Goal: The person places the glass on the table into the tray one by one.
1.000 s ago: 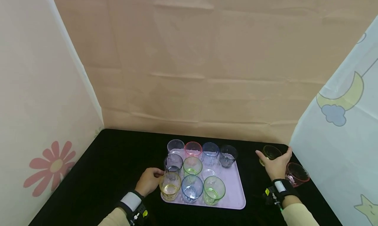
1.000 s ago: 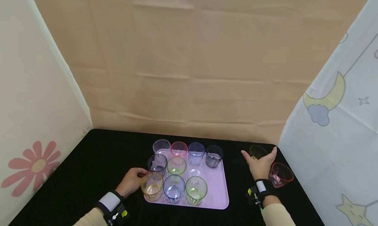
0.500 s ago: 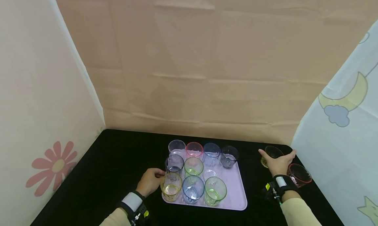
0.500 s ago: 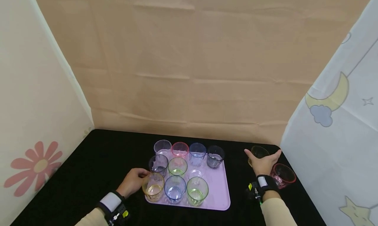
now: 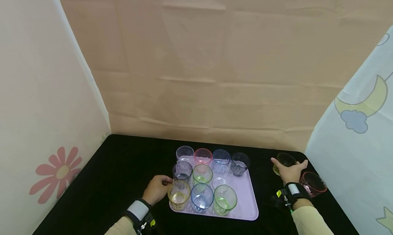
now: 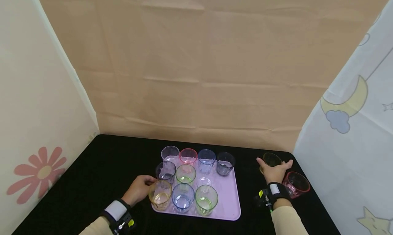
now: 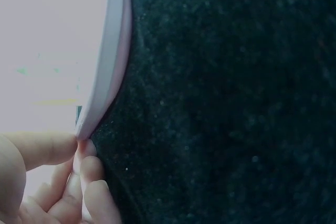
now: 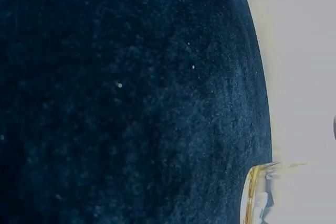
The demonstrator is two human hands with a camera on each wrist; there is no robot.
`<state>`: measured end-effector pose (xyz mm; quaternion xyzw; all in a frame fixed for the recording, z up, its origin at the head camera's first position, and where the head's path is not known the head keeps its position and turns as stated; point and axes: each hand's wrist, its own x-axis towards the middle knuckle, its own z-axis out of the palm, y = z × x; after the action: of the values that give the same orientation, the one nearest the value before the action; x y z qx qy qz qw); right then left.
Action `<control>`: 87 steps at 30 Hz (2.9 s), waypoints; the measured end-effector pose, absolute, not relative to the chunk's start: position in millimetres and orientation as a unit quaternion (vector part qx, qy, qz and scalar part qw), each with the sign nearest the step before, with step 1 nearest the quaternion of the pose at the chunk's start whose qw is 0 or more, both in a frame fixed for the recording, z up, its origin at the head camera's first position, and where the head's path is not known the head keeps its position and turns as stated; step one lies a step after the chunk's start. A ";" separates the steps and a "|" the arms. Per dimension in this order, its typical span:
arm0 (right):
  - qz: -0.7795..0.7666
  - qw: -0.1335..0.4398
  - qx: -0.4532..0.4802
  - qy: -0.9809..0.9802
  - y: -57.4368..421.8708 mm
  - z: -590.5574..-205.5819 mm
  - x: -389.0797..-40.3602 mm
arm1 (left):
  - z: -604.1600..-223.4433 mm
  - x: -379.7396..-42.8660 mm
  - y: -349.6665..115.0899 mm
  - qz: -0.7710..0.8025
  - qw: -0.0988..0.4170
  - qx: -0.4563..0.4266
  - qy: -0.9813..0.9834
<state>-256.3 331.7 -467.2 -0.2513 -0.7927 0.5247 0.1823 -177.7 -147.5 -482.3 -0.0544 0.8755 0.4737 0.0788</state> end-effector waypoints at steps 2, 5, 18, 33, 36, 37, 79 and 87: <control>0.520 0.182 -0.255 -0.794 333.2 -468.2 -256.7 | -482.9 -177.7 -147.6 0.475 0.077 -0.053 0.875; 0.514 0.175 -0.261 -0.798 333.9 -467.5 -256.3 | -484.1 -177.9 -147.4 0.476 0.073 -0.052 0.875; 0.474 0.155 -0.268 -0.824 336.6 -465.1 -254.6 | -481.8 -179.1 -143.0 0.466 0.083 -0.069 0.878; 0.468 0.144 -0.244 -0.837 333.2 -456.1 -255.4 | -484.6 -179.5 -144.8 0.466 0.079 -0.065 0.879; 0.470 0.139 -0.223 -0.843 329.8 -453.4 -255.3 | -485.0 -179.5 -145.7 0.464 0.075 -0.062 0.881; 0.472 0.136 -0.217 -0.844 328.5 -452.2 -255.2 | -485.1 -179.3 -145.9 0.464 0.074 -0.061 0.881; 0.447 -0.019 -0.020 -0.894 258.2 -429.7 -182.6 | -487.3 -179.6 -150.8 0.474 0.068 -0.054 0.876; 0.452 -0.031 -0.024 -0.891 245.1 -444.2 -179.0 | -489.3 -179.9 -149.7 0.471 0.061 -0.052 0.879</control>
<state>-179.0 245.1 -444.2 -0.0242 -0.8913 0.4517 -0.0312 -179.9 -149.7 -489.3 -0.0524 0.8786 0.4707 0.0609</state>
